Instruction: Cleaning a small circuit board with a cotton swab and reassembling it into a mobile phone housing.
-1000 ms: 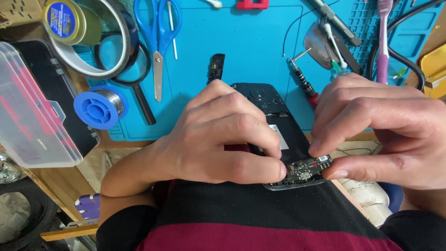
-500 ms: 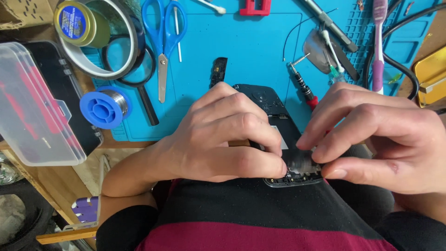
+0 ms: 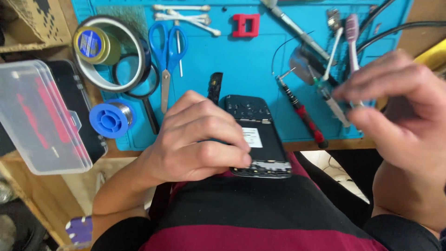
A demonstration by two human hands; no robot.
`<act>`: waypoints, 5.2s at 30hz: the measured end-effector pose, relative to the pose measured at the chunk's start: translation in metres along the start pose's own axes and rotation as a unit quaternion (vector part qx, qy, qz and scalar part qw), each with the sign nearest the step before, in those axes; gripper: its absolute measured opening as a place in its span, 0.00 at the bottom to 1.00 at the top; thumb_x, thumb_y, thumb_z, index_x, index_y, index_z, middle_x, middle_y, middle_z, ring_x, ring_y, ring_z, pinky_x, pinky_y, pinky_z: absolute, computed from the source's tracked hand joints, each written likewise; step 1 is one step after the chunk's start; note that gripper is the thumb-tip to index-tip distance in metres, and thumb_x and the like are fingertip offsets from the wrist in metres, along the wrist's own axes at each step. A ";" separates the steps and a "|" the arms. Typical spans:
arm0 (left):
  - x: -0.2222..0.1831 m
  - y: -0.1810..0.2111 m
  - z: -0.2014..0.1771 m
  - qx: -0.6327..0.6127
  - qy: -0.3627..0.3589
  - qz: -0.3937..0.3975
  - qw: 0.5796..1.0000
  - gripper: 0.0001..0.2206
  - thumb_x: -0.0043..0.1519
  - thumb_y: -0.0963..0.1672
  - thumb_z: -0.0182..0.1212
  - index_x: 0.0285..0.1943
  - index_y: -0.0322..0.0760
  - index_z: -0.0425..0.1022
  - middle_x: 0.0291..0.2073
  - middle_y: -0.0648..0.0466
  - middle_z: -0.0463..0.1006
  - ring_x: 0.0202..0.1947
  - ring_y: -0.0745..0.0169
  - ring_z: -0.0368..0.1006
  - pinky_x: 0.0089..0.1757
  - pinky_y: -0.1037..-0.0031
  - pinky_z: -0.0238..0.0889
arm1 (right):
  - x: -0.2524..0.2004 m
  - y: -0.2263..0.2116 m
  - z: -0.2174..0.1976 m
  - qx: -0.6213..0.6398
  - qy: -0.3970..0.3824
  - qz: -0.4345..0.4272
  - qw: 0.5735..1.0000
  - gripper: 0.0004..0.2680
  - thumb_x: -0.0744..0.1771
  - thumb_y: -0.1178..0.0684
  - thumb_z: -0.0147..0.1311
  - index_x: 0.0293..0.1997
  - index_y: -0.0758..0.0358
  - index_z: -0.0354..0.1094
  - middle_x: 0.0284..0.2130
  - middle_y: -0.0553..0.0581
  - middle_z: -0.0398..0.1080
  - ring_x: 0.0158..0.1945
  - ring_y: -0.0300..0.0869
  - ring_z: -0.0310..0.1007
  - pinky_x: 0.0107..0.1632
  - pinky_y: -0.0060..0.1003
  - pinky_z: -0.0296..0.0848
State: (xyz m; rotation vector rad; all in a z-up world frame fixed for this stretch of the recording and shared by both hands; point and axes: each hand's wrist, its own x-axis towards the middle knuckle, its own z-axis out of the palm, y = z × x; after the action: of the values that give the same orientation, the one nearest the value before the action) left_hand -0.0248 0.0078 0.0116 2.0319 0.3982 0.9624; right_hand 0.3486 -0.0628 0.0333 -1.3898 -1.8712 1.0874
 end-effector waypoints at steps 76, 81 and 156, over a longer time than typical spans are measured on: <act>-0.013 -0.004 0.009 0.057 0.027 0.049 0.997 0.06 0.81 0.47 0.61 0.58 0.47 0.82 0.48 0.59 0.87 0.45 0.57 0.85 0.50 0.62 0.63 | 0.018 -0.036 0.040 0.206 -0.056 -0.025 0.977 0.07 0.67 0.44 0.67 0.43 0.50 0.75 0.38 0.50 0.79 0.38 0.36 0.82 0.47 0.33 0.84; -0.010 -0.002 0.011 0.065 0.040 0.046 0.996 0.02 0.81 0.44 0.66 0.56 0.51 0.83 0.47 0.61 0.87 0.44 0.59 0.85 0.50 0.64 0.61 | 0.005 -0.024 0.039 0.245 -0.014 -0.036 0.969 0.08 0.69 0.44 0.66 0.47 0.45 0.71 0.31 0.43 0.71 0.31 0.33 0.69 0.43 0.32 0.75; -0.004 -0.003 0.008 0.018 0.026 0.025 0.999 0.10 0.83 0.40 0.61 0.54 0.50 0.86 0.46 0.63 0.84 0.45 0.61 0.82 0.49 0.65 0.60 | 0.056 -0.039 0.030 0.148 -0.252 -0.051 0.955 0.08 0.66 0.45 0.68 0.45 0.46 0.74 0.44 0.50 0.88 0.38 0.39 0.86 0.48 0.37 0.84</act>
State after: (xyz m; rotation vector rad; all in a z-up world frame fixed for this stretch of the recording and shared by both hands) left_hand -0.0215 0.0029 0.0043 2.0610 0.3963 1.0475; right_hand 0.2876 -0.0229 0.0497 -0.8876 -1.9794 1.7068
